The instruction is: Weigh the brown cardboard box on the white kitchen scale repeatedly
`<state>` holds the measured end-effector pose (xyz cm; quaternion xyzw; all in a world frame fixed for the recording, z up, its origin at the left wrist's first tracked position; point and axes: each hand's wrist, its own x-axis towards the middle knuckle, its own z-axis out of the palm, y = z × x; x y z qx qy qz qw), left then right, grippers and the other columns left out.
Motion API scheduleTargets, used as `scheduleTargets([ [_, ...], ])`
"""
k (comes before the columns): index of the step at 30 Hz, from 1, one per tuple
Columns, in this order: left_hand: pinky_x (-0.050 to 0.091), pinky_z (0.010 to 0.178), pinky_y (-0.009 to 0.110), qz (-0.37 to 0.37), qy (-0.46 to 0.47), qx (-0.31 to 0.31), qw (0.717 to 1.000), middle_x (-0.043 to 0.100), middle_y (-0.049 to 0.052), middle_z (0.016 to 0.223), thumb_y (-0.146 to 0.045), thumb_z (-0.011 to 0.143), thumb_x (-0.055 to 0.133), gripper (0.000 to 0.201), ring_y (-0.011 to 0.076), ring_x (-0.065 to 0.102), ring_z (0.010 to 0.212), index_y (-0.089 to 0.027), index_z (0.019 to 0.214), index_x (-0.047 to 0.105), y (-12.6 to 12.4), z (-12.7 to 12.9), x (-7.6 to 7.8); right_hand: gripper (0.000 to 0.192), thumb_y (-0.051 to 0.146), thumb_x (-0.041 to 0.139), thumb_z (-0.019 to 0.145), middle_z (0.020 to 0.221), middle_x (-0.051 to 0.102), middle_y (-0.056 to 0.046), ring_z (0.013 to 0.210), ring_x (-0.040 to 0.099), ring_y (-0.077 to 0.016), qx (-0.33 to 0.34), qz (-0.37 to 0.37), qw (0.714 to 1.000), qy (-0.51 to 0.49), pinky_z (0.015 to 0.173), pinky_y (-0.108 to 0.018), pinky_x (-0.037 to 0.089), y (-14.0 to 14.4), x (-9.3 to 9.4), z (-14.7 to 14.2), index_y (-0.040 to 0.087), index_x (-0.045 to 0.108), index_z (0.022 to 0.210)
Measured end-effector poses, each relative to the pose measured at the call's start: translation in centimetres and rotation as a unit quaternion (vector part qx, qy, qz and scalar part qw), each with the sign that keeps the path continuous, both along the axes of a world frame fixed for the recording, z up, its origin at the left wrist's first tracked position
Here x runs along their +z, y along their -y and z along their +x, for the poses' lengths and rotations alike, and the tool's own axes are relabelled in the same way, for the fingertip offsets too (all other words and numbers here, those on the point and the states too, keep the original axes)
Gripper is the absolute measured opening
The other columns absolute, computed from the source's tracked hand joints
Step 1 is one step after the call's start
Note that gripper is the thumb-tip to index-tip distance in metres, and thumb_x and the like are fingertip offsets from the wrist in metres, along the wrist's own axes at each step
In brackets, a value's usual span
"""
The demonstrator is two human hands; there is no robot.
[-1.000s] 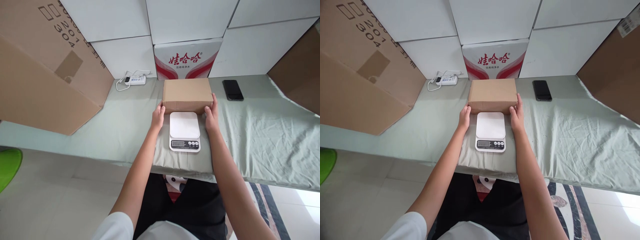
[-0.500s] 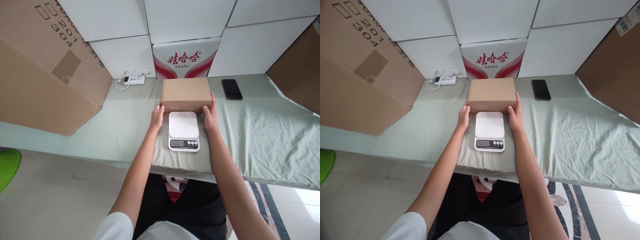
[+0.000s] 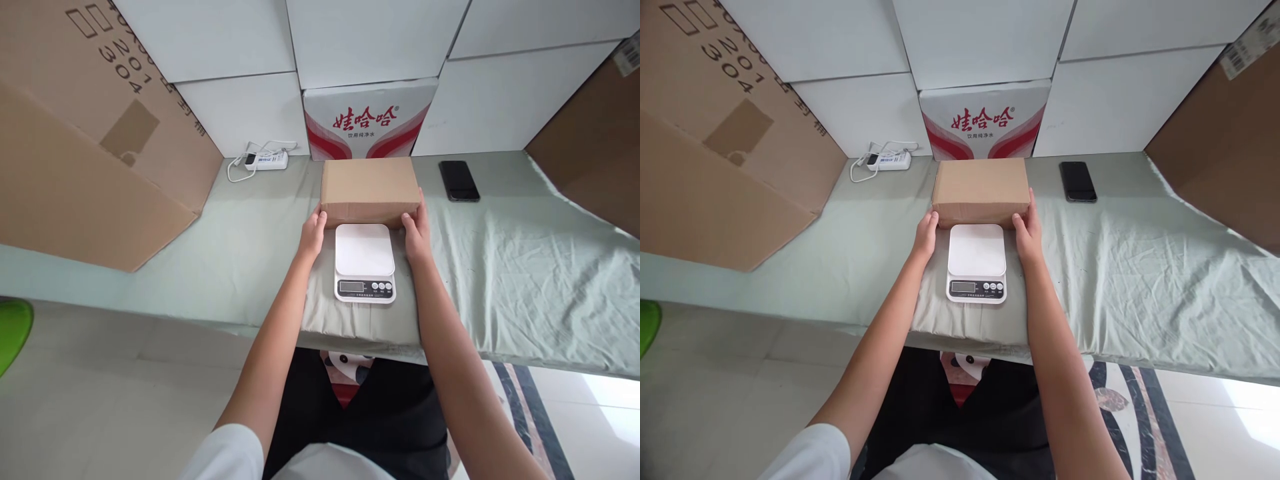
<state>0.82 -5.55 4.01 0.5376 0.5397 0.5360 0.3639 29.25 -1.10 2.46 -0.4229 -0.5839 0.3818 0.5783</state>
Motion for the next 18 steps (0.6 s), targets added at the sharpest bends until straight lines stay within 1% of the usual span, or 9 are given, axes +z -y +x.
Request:
scheduleTargets([
  [2, 0.046, 0.133, 0.051, 0.024, 0.02, 0.007, 0.999, 0.074, 0.013, 0.158, -0.088, 0.101, 0.045, 0.084, 0.0373, 0.063, 0.156, -0.025, 0.15, 0.072, 0.1, 0.0, -0.1, 0.104, 0.081, 0.071, 0.09, 0.182, 0.05, -0.007, 0.174, 0.042, -0.0353, 0.004, 0.01, 1.0, -0.004, 0.149, -0.061, 0.027, 0.5, 0.0, 0.0, 0.034, 0.038, 0.176],
  [5, 0.046, 0.134, 0.047, 0.07, 0.06, 0.027, 0.995, 0.078, 0.013, 0.15, -0.093, 0.097, 0.046, 0.088, 0.0364, 0.062, 0.156, -0.025, 0.144, 0.075, 0.3, 0.1, -0.2, 0.105, 0.079, 0.069, 0.093, 0.183, 0.048, -0.009, 0.175, 0.041, -0.0365, 0.007, 0.041, 0.999, -0.006, 0.146, -0.065, 0.03, 1.3, 0.0, -0.1, 0.037, 0.028, 0.179],
  [8, 0.049, 0.131, 0.046, 0.099, 0.075, 0.048, 0.991, 0.082, 0.013, 0.142, -0.095, 0.096, 0.046, 0.088, 0.036, 0.065, 0.152, -0.026, 0.139, 0.078, 0.5, 0.4, -0.3, 0.104, 0.081, 0.067, 0.093, 0.185, 0.045, -0.009, 0.175, 0.041, -0.0373, -0.002, 0.07, 0.998, 0.003, 0.146, -0.067, 0.028, 1.7, 0.0, -0.4, 0.039, 0.026, 0.18],
  [11, 0.05, 0.13, 0.047, 0.125, 0.07, 0.05, 0.988, 0.083, 0.012, 0.139, -0.093, 0.096, 0.046, 0.085, 0.0358, 0.068, 0.15, -0.027, 0.137, 0.08, 1.0, 0.6, 0.0, 0.108, 0.084, 0.065, 0.092, 0.186, 0.041, -0.008, 0.176, 0.038, -0.0384, -0.026, 0.089, 0.996, 0.001, 0.146, -0.068, 0.028, 1.9, 0.2, -0.7, 0.039, 0.026, 0.181],
  [14, 0.051, 0.13, 0.047, 0.153, 0.049, 0.05, 0.986, 0.084, 0.011, 0.136, -0.089, 0.099, 0.046, 0.082, 0.0354, 0.069, 0.149, -0.027, 0.14, 0.08, 2.7, 1.0, 0.6, 0.113, 0.086, 0.066, 0.089, 0.187, 0.036, -0.008, 0.179, 0.032, -0.0394, -0.063, 0.111, 0.992, -0.013, 0.145, -0.07, 0.028, 3.0, 0.1, -0.7, 0.04, 0.021, 0.181],
  [16, 0.053, 0.128, 0.047, 0.162, 0.031, 0.051, 0.985, 0.085, 0.012, 0.137, -0.087, 0.101, 0.044, 0.081, 0.0358, 0.07, 0.147, -0.026, 0.14, 0.08, 4.5, 1.3, 1.0, 0.116, 0.086, 0.068, 0.087, 0.188, 0.033, -0.008, 0.18, 0.028, -0.0397, -0.081, 0.12, 0.989, -0.021, 0.145, -0.071, 0.026, 4.6, -0.3, -0.3, 0.041, 0.018, 0.182],
  [18, 0.057, 0.123, 0.047, 0.157, 0.017, 0.059, 0.986, 0.086, 0.013, 0.134, -0.086, 0.102, 0.043, 0.08, 0.0365, 0.074, 0.141, -0.024, 0.136, 0.081, 6.5, 1.6, 1.2, 0.118, 0.086, 0.069, 0.086, 0.189, 0.031, -0.009, 0.181, 0.026, -0.0404, -0.097, 0.114, 0.989, -0.018, 0.145, -0.072, 0.024, 6.6, -1.0, 0.3, 0.04, 0.016, 0.182],
])
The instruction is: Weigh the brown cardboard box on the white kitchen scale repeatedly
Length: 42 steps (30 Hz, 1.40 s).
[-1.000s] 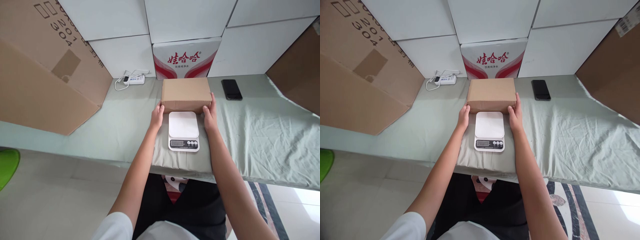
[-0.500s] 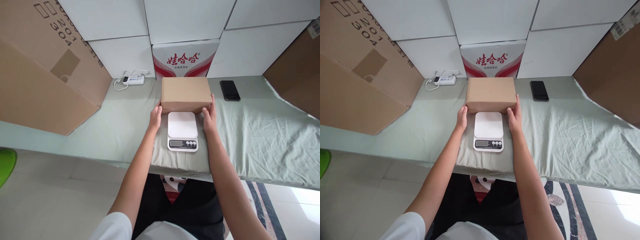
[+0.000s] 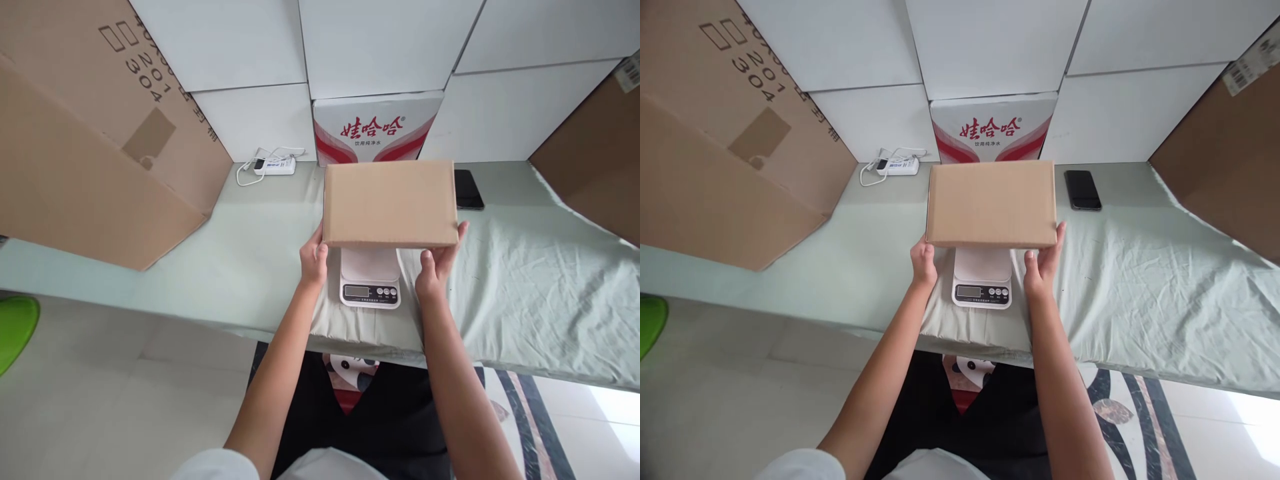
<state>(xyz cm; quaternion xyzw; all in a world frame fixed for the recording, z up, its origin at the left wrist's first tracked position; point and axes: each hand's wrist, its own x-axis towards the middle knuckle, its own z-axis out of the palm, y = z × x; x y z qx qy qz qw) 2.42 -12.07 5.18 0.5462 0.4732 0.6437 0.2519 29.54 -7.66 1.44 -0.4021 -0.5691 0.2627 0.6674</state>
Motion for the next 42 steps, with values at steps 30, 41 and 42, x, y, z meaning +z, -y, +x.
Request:
scheduleTargets([
  [30, 0.051, 0.134, 0.051, -0.076, 0.067, 0.018, 0.995, 0.071, 0.016, 0.164, -0.083, 0.102, 0.05, 0.084, 0.0372, 0.064, 0.159, -0.022, 0.156, 0.071, 3.7, 0.1, -2.5, 0.089, 0.074, 0.06, 0.096, 0.167, 0.058, -0.013, 0.161, 0.054, -0.0427, -0.061, -0.017, 0.998, 0.002, 0.136, -0.076, 0.036, 5.0, 0.5, 1.0, 0.037, 0.041, 0.174],
  [41, 0.051, 0.134, 0.053, -0.08, 0.037, -0.044, 0.995, 0.065, 0.012, 0.171, -0.087, 0.1, 0.05, 0.088, 0.0379, 0.058, 0.163, -0.026, 0.161, 0.066, 3.8, 0.4, -1.4, 0.093, 0.077, 0.062, 0.094, 0.178, 0.048, -0.012, 0.173, 0.038, -0.0435, -0.048, -0.025, 0.998, 0.016, 0.143, -0.075, 0.024, 4.8, 0.2, 1.1, 0.035, 0.043, 0.174],
  [42, 0.051, 0.134, 0.054, -0.08, 0.034, -0.045, 0.995, 0.065, 0.012, 0.171, -0.086, 0.1, 0.049, 0.087, 0.0381, 0.058, 0.163, -0.026, 0.161, 0.067, 3.8, 0.4, -1.4, 0.095, 0.077, 0.064, 0.093, 0.178, 0.047, -0.012, 0.173, 0.038, -0.0437, -0.045, -0.022, 0.999, 0.014, 0.143, -0.075, 0.024, 4.7, 0.0, 1.1, 0.035, 0.042, 0.174],
])
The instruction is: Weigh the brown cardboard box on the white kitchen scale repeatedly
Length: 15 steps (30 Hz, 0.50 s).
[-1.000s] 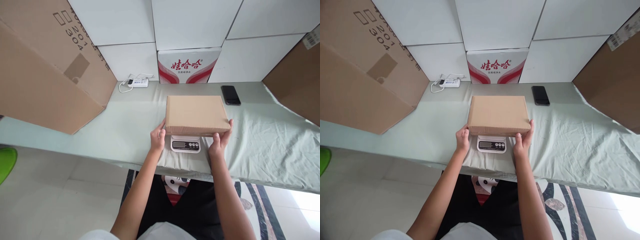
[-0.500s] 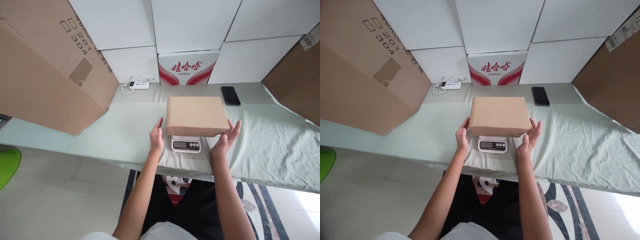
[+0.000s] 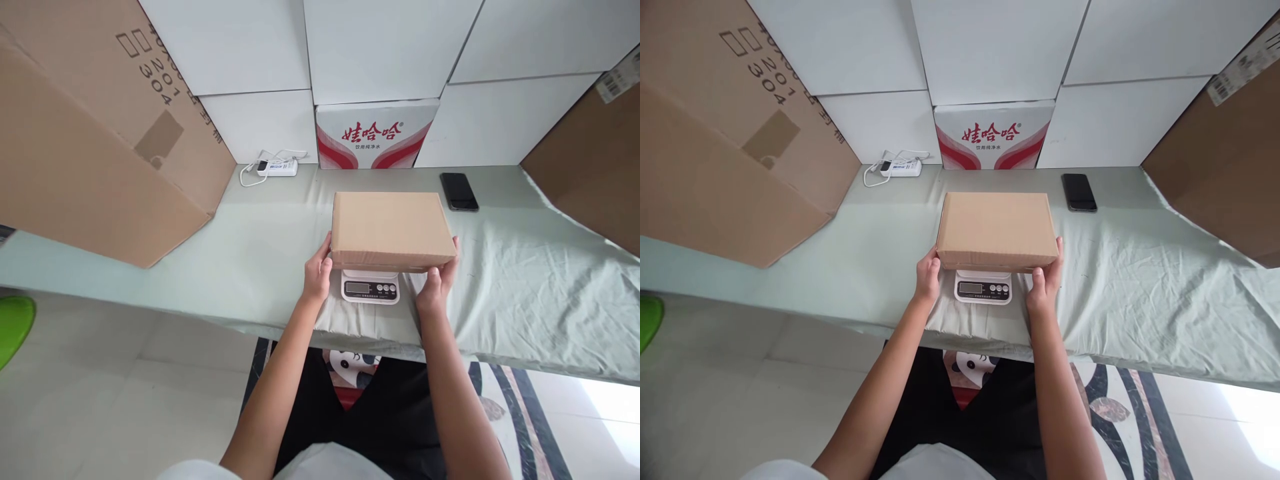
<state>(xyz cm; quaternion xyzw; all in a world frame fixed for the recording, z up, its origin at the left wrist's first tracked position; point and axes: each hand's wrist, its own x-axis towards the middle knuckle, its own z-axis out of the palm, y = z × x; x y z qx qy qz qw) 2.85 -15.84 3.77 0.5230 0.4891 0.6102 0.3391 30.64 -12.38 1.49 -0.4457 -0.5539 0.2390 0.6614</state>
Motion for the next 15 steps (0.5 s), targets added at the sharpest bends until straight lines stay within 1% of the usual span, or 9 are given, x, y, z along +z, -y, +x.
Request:
scheduleTargets([
  [2, 0.052, 0.133, 0.054, 0.0, -0.002, 0.002, 1.0, 0.067, 0.013, 0.169, -0.086, 0.101, 0.048, 0.087, 0.0389, 0.058, 0.163, -0.025, 0.159, 0.068, 0.1, 0.0, 0.0, 0.099, 0.079, 0.066, 0.09, 0.18, 0.044, -0.012, 0.172, 0.04, -0.0444, 0.006, -0.003, 1.0, -0.002, 0.143, -0.075, 0.025, -0.2, -0.1, -0.1, 0.035, 0.039, 0.175],
  [4, 0.053, 0.132, 0.053, 0.004, 0.001, 0.003, 1.0, 0.071, 0.013, 0.165, -0.085, 0.102, 0.049, 0.084, 0.0392, 0.059, 0.162, -0.025, 0.158, 0.069, 0.4, -0.1, 0.4, 0.103, 0.082, 0.066, 0.088, 0.181, 0.042, -0.011, 0.171, 0.041, -0.0448, 0.013, -0.012, 1.0, 0.002, 0.142, -0.076, 0.025, -0.2, 0.4, -0.2, 0.036, 0.035, 0.175],
  [7, 0.051, 0.134, 0.051, 0.027, 0.013, 0.008, 1.0, 0.075, 0.011, 0.159, -0.081, 0.104, 0.049, 0.077, 0.0374, 0.062, 0.16, -0.028, 0.154, 0.072, 0.8, -0.2, 1.6, 0.098, 0.082, 0.061, 0.091, 0.179, 0.044, -0.011, 0.17, 0.043, -0.0432, 0.028, 0.003, 0.999, 0.019, 0.142, -0.074, 0.028, -0.6, 2.5, -0.8, 0.037, 0.032, 0.173],
  [9, 0.05, 0.135, 0.05, 0.043, 0.021, 0.013, 0.999, 0.076, 0.01, 0.157, -0.082, 0.105, 0.047, 0.076, 0.0359, 0.062, 0.159, -0.029, 0.152, 0.073, 0.0, -0.4, 2.7, 0.094, 0.08, 0.06, 0.093, 0.176, 0.046, -0.011, 0.168, 0.046, -0.0425, 0.045, 0.031, 0.998, 0.029, 0.142, -0.072, 0.031, -1.7, 4.4, -1.2, 0.038, 0.031, 0.172],
  [11, 0.048, 0.136, 0.05, 0.045, 0.019, 0.013, 0.999, 0.076, 0.01, 0.157, -0.084, 0.104, 0.045, 0.078, 0.0352, 0.061, 0.161, -0.029, 0.151, 0.073, -2.0, -0.7, 3.5, 0.093, 0.08, 0.062, 0.093, 0.174, 0.047, -0.011, 0.166, 0.047, -0.0421, 0.065, 0.052, 0.996, 0.03, 0.142, -0.069, 0.033, -3.7, 6.0, -1.7, 0.04, 0.031, 0.171],
  [12, 0.047, 0.137, 0.05, 0.04, 0.014, 0.012, 0.999, 0.077, 0.01, 0.156, -0.086, 0.103, 0.044, 0.08, 0.035, 0.06, 0.161, -0.029, 0.151, 0.074, -3.4, -0.9, 3.7, 0.093, 0.08, 0.062, 0.092, 0.174, 0.048, -0.011, 0.166, 0.048, -0.0417, 0.074, 0.056, 0.995, 0.029, 0.142, -0.069, 0.034, -5.1, 6.4, -1.9, 0.041, 0.031, 0.17],
  [13, 0.047, 0.137, 0.05, 0.034, 0.008, 0.011, 0.999, 0.077, 0.01, 0.155, -0.088, 0.102, 0.044, 0.081, 0.0351, 0.06, 0.162, -0.029, 0.149, 0.075, -5.0, -1.0, 3.7, 0.094, 0.082, 0.062, 0.091, 0.174, 0.047, -0.01, 0.165, 0.049, -0.0413, 0.08, 0.055, 0.995, 0.031, 0.142, -0.068, 0.033, -6.6, 6.5, -2.1, 0.041, 0.031, 0.17],
  [15, 0.046, 0.137, 0.052, 0.018, 0.006, 0.016, 1.0, 0.08, 0.01, 0.151, -0.092, 0.099, 0.046, 0.084, 0.0361, 0.062, 0.159, -0.028, 0.142, 0.079, -8.2, -1.3, 3.1, 0.1, 0.087, 0.062, 0.088, 0.174, 0.047, -0.011, 0.165, 0.048, -0.041, 0.081, 0.046, 0.995, 0.037, 0.142, -0.07, 0.031, -9.6, 5.9, -2.4, 0.04, 0.03, 0.171],
])
